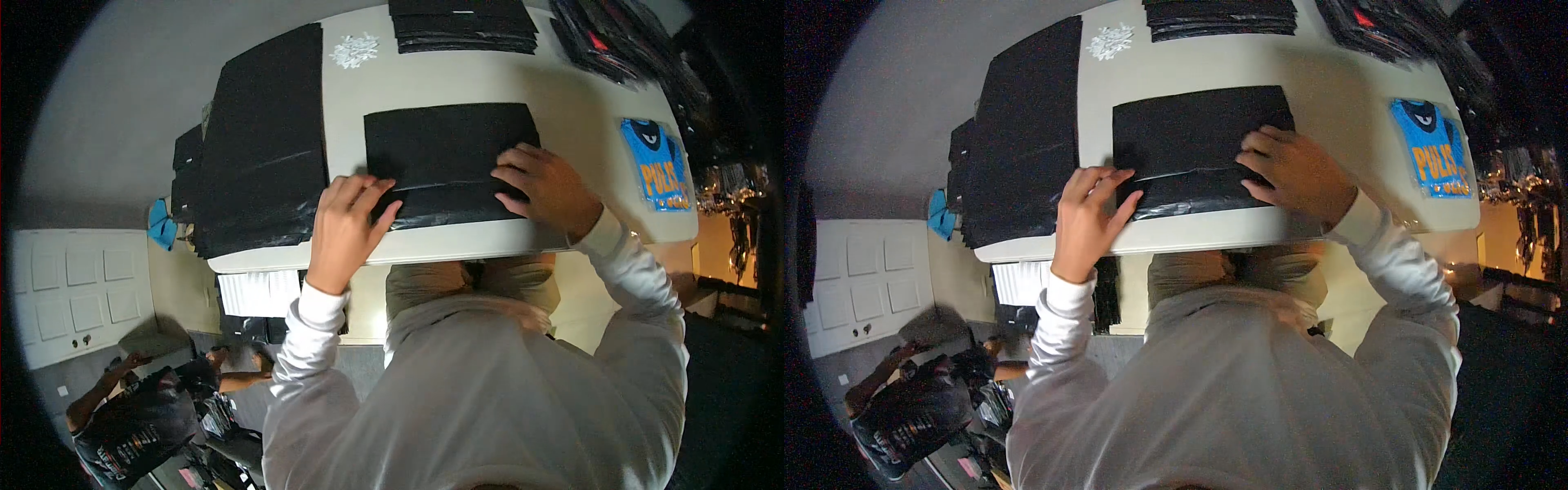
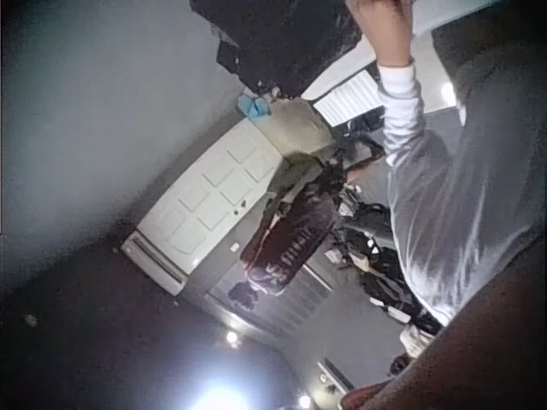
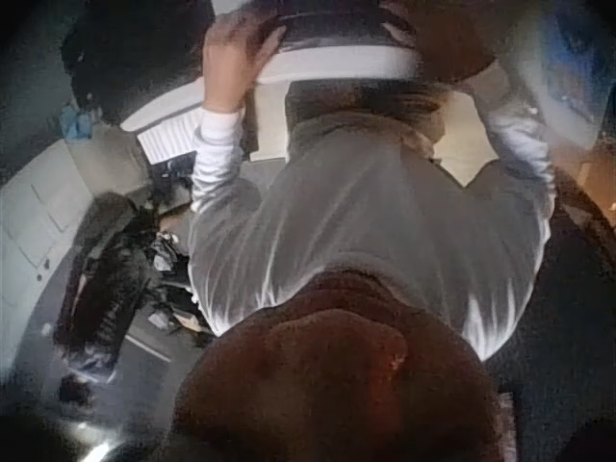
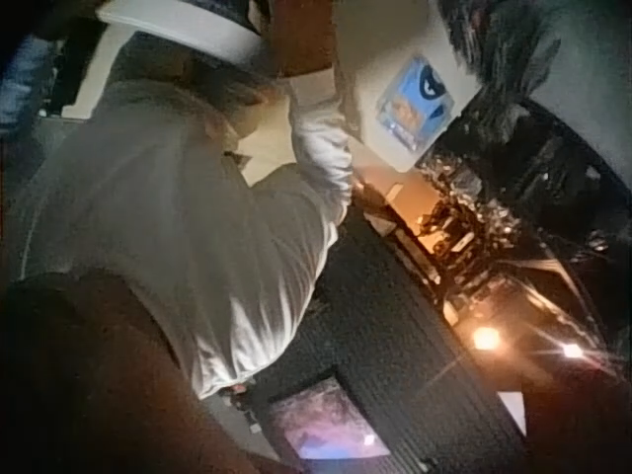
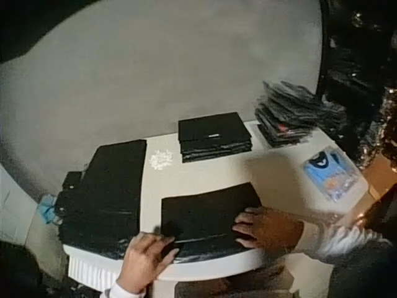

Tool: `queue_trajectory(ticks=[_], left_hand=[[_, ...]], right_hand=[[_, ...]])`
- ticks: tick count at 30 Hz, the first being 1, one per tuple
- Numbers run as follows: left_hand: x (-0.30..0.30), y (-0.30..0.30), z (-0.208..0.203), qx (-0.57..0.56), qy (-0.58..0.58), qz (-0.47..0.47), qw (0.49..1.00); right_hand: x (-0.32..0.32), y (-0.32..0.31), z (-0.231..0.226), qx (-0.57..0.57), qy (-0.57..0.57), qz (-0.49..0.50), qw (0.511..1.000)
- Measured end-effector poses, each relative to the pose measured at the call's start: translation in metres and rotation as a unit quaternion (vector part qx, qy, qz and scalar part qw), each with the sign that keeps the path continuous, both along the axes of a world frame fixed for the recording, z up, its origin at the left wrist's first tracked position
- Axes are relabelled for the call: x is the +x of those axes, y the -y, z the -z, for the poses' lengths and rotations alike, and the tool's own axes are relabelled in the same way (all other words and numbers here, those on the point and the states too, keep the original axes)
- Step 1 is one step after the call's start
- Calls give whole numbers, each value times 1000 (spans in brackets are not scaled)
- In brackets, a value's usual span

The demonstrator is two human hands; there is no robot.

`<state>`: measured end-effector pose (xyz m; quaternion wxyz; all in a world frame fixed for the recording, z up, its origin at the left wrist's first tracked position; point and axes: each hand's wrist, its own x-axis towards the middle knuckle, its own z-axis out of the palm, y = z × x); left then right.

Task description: Folding black shirts and packing them into black shipping bags with white labels.

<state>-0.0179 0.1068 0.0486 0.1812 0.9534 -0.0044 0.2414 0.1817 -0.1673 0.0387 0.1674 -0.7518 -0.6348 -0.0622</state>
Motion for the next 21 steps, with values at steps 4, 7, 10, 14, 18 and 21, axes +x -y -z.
queue_trajectory(ticks=[4, 7, 10, 14, 18, 21], left_hand=[[19, -7, 5, 80, -30, 57, 995], [23, -15, 9, 118, -27, 92, 988], [23, -19, 13, 138, -19, 116, 983], [18, -21, 13, 185, -27, 135, 973], [8, -18, 8, 166, -43, 123, 977], [6, -20, 7, 159, -57, 126, 978]], right_hand=[[7, 36, 12, -12, 56, 44, 997], [16, 53, 12, -14, 103, 50, 993], [27, 68, 21, -24, 126, 32, 991], [35, 71, 30, -45, 130, 23, 990], [29, 73, 22, 6, 159, 0, 987], [21, 73, 19, -12, 143, 17, 990]])
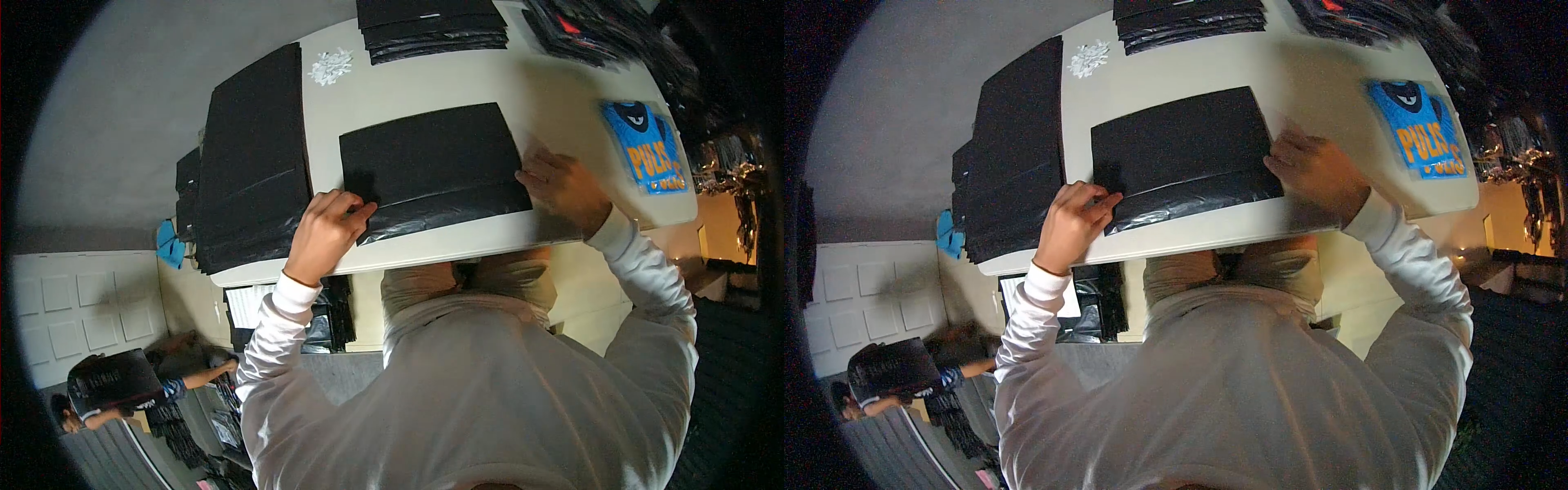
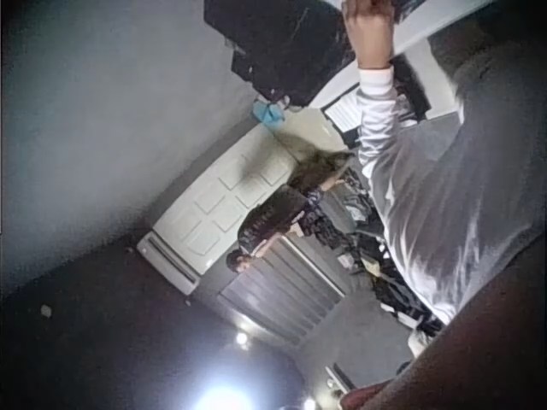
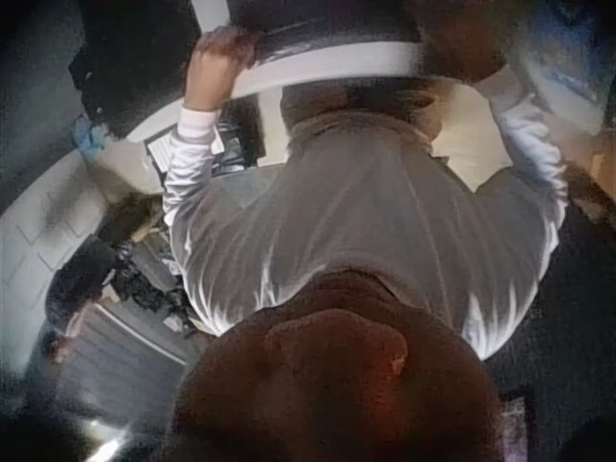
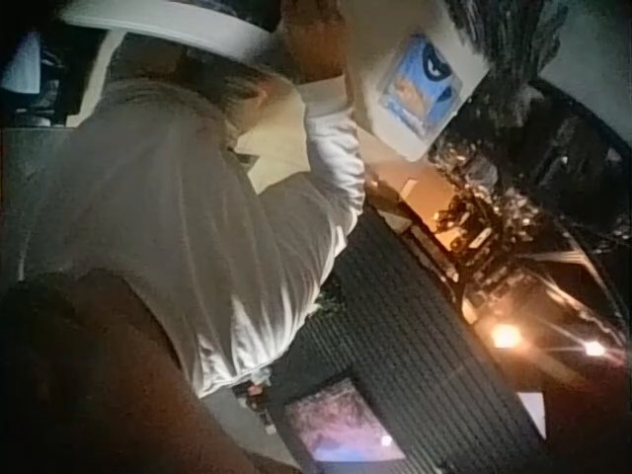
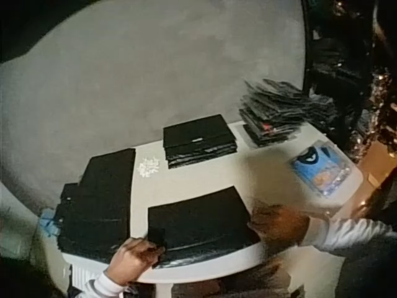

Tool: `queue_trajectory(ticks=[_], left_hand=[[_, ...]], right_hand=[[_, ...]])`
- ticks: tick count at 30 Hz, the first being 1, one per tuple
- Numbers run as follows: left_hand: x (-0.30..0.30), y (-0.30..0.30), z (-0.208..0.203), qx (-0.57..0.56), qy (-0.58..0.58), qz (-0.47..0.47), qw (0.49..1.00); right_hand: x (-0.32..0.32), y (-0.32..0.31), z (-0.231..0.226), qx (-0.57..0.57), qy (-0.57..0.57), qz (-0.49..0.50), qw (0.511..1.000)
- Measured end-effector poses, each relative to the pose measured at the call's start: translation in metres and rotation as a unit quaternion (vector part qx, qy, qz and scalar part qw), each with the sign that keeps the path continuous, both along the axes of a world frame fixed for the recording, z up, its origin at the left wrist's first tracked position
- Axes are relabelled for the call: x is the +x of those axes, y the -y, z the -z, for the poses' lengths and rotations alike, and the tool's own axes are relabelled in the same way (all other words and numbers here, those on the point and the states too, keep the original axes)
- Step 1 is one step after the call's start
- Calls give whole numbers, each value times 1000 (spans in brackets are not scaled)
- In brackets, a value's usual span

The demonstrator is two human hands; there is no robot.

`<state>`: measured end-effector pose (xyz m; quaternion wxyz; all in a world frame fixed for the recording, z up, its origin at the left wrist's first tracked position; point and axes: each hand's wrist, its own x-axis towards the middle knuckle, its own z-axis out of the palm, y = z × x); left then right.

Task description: Folding black shirts and packing them into black shipping bags with white labels.

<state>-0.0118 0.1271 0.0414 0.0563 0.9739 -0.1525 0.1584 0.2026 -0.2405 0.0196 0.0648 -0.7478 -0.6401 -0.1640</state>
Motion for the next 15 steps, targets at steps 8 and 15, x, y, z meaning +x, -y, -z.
queue_trajectory(ticks=[8, 15], left_hand=[[-1, 3, -8, -65, -63, -20, 996], [36, 48, 0, -100, -57, 52, 992]], right_hand=[[-15, -12, -14, -54, -30, 77, 995], [-65, -83, -20, 43, -156, -5, 987]])
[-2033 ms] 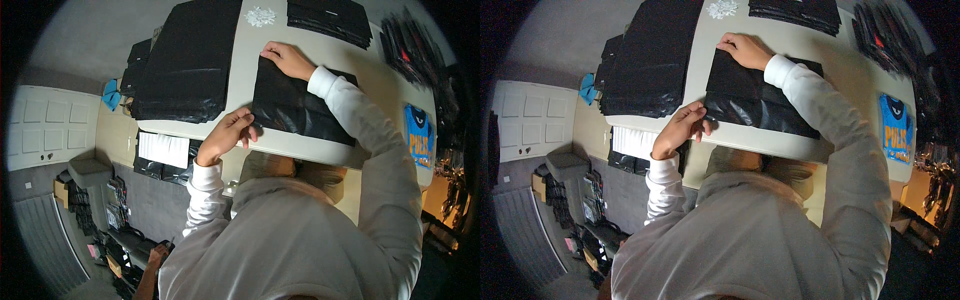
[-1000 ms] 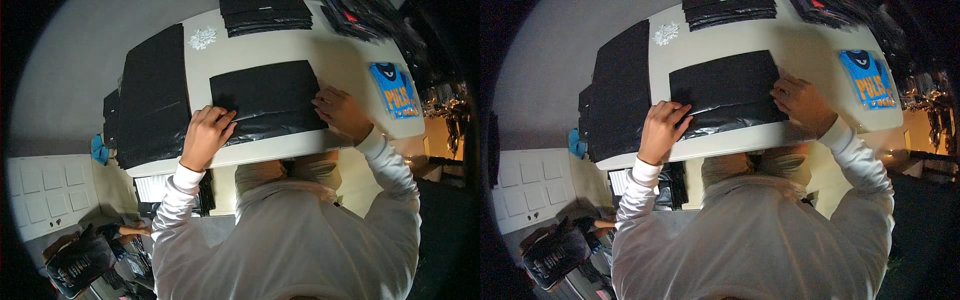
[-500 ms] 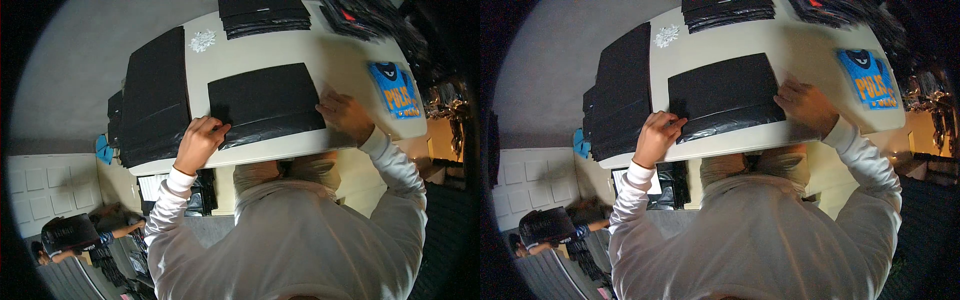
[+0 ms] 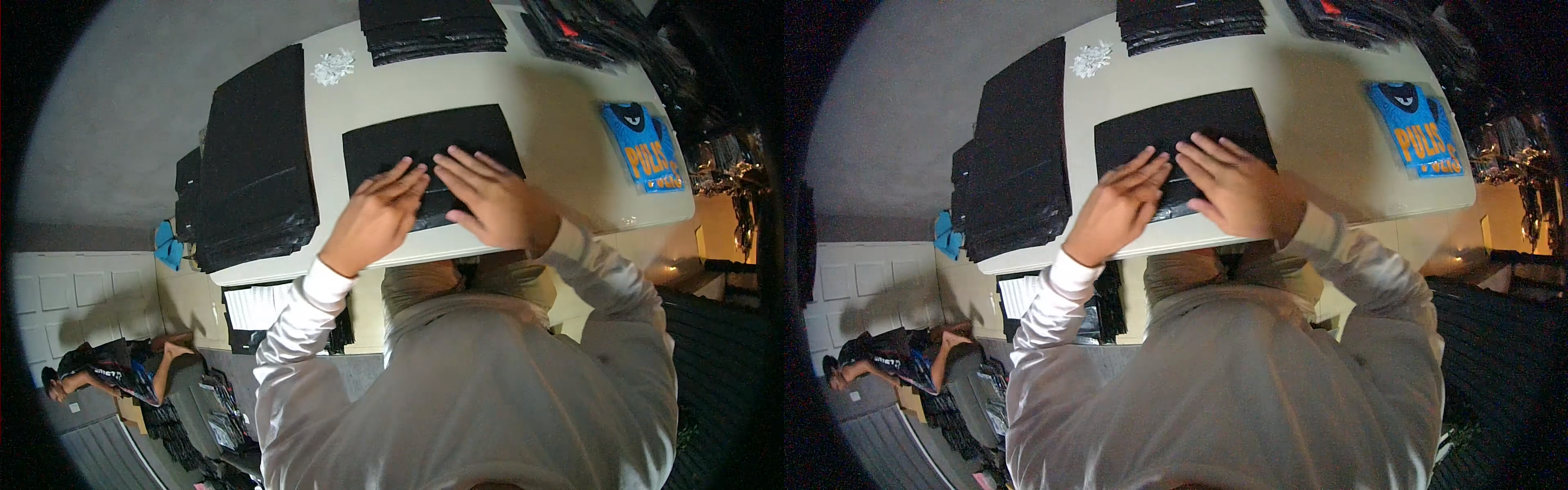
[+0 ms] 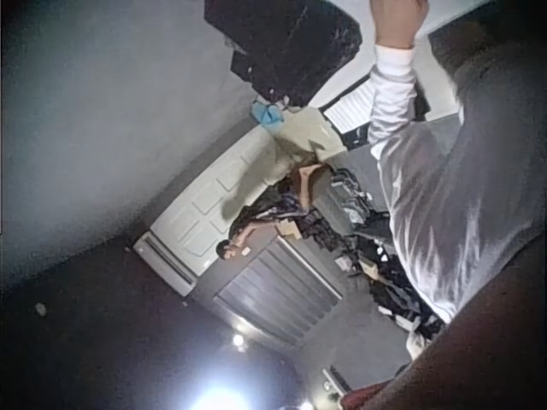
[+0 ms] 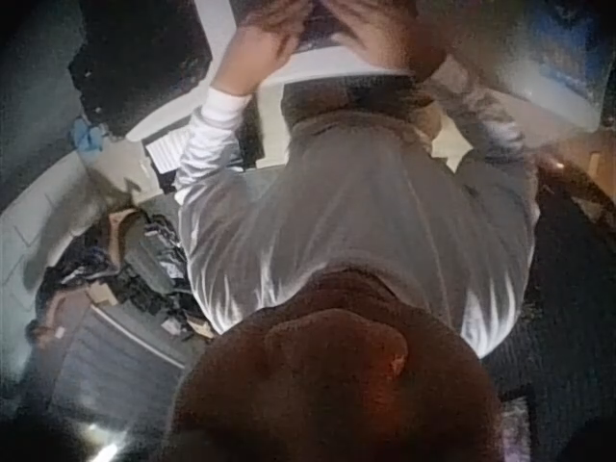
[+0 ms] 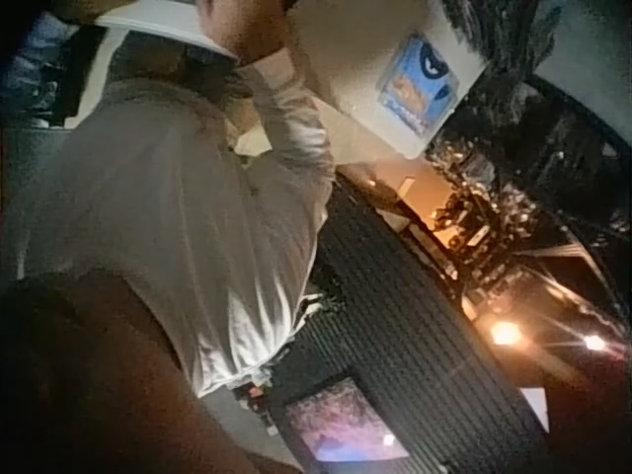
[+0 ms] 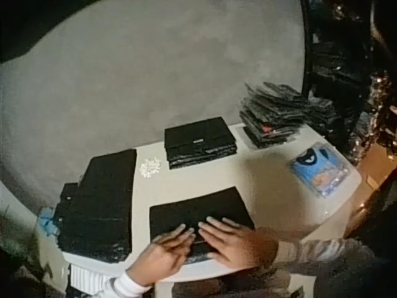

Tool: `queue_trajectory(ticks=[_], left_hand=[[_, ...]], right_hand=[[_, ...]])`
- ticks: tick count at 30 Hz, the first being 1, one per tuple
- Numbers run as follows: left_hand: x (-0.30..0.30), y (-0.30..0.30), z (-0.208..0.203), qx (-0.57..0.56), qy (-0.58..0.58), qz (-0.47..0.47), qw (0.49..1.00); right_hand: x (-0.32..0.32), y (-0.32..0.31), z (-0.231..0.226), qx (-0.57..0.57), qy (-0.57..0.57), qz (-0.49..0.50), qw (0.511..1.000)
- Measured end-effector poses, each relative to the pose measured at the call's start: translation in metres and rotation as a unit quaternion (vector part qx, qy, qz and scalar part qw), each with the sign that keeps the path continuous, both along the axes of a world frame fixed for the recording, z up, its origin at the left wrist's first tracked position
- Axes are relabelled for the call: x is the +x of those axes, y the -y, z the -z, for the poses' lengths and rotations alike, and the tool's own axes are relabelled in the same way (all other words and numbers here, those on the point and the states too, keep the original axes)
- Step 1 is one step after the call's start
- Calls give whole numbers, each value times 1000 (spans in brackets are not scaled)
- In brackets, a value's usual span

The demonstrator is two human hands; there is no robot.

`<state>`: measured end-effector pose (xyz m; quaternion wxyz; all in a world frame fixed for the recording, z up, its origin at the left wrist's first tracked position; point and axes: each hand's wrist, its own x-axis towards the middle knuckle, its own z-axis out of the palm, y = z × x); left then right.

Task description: Folding black shirts and packing them into black shipping bags with white labels.

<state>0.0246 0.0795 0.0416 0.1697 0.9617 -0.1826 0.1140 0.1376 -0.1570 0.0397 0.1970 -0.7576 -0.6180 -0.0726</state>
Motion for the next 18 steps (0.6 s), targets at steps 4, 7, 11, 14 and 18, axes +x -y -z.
queue_trajectory(ticks=[4, 7, 11, 14, 18], left_hand=[[-7, 13, 13, 31, -26, -1, 999], [-21, 14, 20, 28, -28, -16, 999], [-21, 15, 21, -5, -23, -19, 1000], [8, -6, -12, -73, -18, -60, 995], [90, -82, -7, -123, 50, -272, 953]], right_hand=[[-25, -4, 16, -52, 2, 53, 997], [-37, 8, 23, -65, 16, 70, 995], [-47, 11, 42, -42, 41, 103, 993], [-54, 8, 49, -21, 48, 134, 990], [-60, 7, 54, -34, 59, 166, 984]])
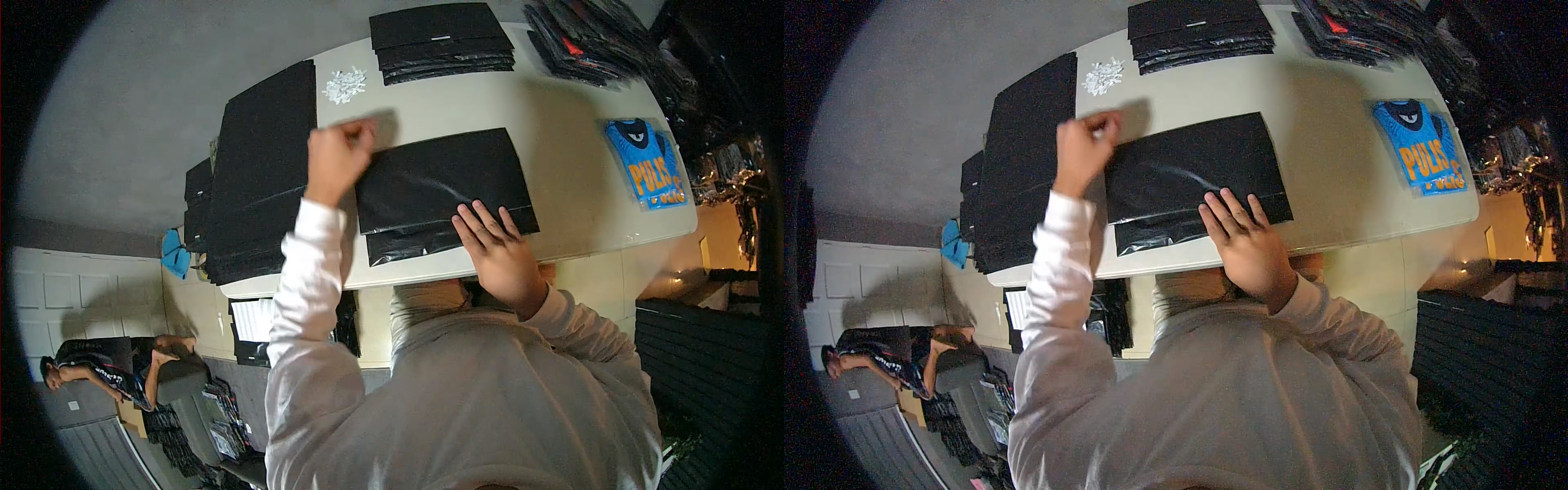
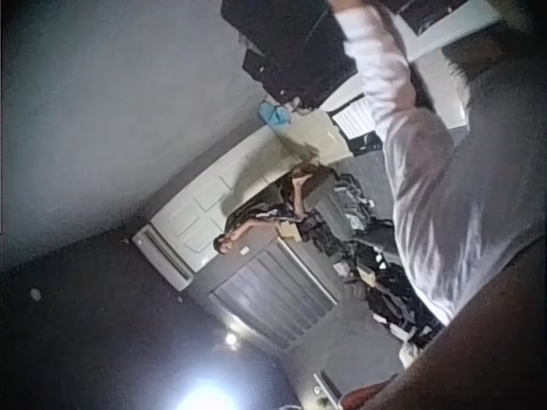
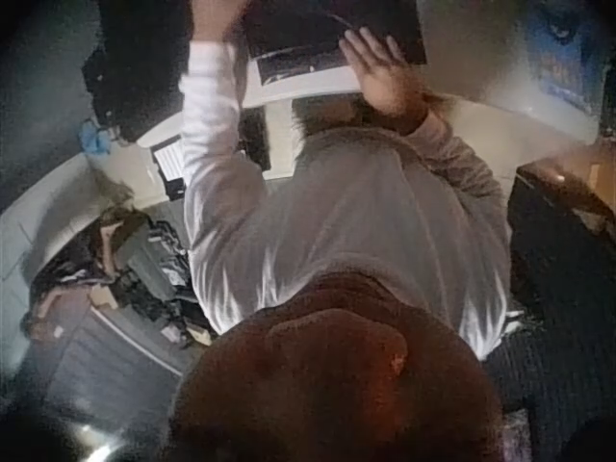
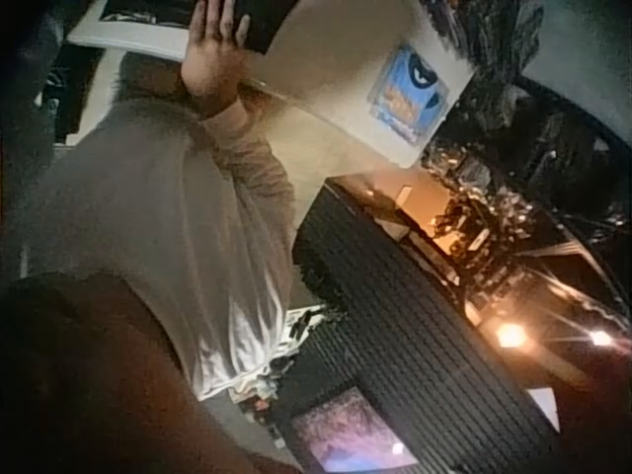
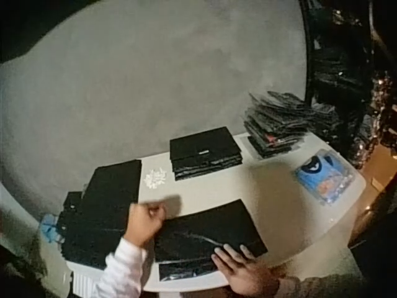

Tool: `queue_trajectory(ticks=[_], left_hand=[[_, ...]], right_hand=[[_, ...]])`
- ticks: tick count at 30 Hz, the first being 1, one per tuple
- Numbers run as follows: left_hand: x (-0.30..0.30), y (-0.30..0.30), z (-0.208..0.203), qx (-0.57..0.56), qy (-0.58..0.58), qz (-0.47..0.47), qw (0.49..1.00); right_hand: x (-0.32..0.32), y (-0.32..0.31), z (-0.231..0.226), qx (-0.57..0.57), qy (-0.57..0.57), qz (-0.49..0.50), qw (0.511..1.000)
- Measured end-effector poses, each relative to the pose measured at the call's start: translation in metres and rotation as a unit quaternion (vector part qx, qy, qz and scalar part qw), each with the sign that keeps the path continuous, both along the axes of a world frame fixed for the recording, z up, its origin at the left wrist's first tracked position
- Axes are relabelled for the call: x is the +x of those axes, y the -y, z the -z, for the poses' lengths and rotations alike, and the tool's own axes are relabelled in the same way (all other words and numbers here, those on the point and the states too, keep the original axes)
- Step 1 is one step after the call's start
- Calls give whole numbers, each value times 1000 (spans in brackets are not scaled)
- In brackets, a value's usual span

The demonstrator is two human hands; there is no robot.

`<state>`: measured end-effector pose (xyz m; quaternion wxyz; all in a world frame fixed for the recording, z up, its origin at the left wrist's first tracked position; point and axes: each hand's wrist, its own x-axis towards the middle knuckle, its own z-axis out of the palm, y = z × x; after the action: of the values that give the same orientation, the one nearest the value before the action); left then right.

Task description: Folding black shirts and packing them into black shipping bags with white labels.

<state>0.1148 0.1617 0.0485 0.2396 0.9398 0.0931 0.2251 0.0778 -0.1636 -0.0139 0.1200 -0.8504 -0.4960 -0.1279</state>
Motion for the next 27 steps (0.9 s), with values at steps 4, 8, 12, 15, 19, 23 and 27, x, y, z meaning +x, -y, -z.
queue_trajectory(ticks=[4, 8, 12, 15, 19, 23, 27], left_hand=[[55, -76, 41, 29, 52, -110, 992], [70, -82, 53, 66, 28, -168, 983], [77, -73, 54, 76, 22, -198, 977], [80, -71, 53, 82, 22, -196, 977], [81, -77, 58, 70, 31, -187, 979], [79, -82, 62, 53, 40, -148, 987], [70, -87, 55, 5, 29, -126, 992]], right_hand=[[-5, -4, 4, -8, 9, 23, 1000], [-10, -5, -1, 10, -5, 38, 999], [-14, -3, -4, 15, 1, 58, 998], [-15, -2, -5, 38, -37, 73, 996], [-15, -3, -9, 28, -54, 72, 996], [-15, -3, -3, 37, -29, 71, 996], [-19, -2, -8, 50, -66, 79, 993]])
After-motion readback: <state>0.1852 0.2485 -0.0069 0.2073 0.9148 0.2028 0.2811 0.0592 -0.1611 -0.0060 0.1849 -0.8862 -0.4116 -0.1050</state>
